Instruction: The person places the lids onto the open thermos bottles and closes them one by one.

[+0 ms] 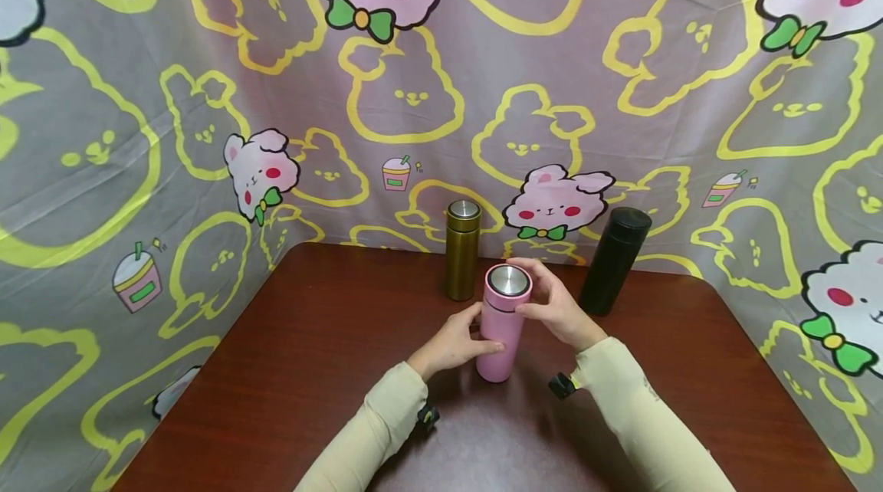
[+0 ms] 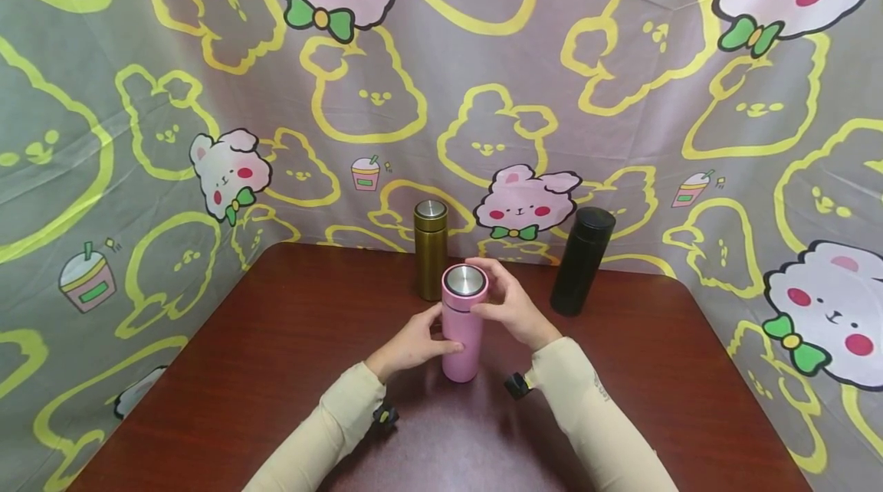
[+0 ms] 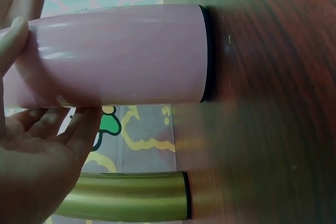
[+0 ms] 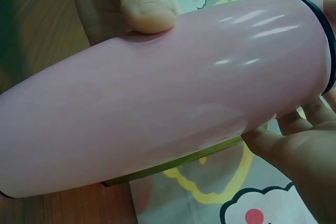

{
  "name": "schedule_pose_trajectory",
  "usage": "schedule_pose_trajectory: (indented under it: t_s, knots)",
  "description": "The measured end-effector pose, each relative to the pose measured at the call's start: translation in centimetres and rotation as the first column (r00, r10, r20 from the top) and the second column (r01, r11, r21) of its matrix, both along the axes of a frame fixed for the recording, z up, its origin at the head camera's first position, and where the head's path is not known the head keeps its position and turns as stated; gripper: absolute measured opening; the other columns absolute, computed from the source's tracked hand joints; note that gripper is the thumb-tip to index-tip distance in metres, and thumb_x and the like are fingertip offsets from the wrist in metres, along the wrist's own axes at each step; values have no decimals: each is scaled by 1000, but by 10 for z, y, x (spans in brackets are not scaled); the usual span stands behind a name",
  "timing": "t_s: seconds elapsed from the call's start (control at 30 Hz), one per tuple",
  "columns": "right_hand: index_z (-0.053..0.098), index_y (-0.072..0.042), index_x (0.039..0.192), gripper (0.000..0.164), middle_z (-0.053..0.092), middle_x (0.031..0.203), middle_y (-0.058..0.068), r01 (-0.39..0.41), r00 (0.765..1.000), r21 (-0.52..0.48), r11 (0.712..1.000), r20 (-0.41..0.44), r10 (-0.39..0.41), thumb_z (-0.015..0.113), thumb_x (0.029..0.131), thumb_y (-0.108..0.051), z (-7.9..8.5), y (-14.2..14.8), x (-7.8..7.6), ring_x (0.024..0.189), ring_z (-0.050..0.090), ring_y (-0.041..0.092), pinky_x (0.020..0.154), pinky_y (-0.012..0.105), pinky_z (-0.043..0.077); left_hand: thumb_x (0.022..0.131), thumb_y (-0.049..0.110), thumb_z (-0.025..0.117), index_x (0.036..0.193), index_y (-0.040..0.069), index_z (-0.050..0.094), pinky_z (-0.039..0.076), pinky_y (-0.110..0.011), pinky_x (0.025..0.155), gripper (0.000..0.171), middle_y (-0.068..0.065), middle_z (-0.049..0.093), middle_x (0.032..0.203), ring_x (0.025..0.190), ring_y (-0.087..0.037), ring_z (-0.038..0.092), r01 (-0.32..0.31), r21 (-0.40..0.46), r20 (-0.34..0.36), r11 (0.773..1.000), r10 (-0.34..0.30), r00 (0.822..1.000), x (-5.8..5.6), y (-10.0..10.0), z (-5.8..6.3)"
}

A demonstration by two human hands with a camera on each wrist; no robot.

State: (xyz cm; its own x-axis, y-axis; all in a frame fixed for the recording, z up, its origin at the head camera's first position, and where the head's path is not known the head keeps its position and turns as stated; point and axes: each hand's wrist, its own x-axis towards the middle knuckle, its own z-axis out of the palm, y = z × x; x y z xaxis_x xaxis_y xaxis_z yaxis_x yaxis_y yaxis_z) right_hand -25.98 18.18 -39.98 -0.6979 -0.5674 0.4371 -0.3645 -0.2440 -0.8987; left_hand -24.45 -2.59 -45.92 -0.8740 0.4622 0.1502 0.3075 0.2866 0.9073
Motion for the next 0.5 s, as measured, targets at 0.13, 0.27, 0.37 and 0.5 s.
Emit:
schedule_pose_trajectory:
  t_s: [0.13,0.27,0.37,0.5]
  knots:
    - [35,3,135,60,54,122,5,92,996,33,995,-18,-91,64,82,2,0,-1,3,108,56,19,89,32,48,79,19,78,122,9,53,47,-25,86,51,-1,61,115,109,-16,56,5,9,-3,1000,-5,1000,-1,0,-2]
    - [34,4,134,62,54,122,4,155,988,55,986,-16,-154,66,81,2,1,-2,5,108,56,18,87,32,48,79,19,78,122,9,52,47,-25,86,51,-1,61,115,110,-16,56,7,13,2,1000,-7,1000,-2,0,-2]
    - [33,3,135,64,53,122,4,191,982,72,979,-11,-190,67,80,3,1,-3,7,108,55,18,87,31,48,79,18,78,122,10,53,47,-24,86,50,0,61,114,110,-15,56,3,13,7,1000,-3,1000,-2,0,-2]
    - [34,3,134,65,52,122,6,230,973,84,970,-19,-229,69,79,4,1,-4,9,108,55,18,86,30,48,79,11,77,120,5,53,48,-25,86,48,-4,61,113,108,-18,57,12,39,-5,999,-12,1000,3,1,5]
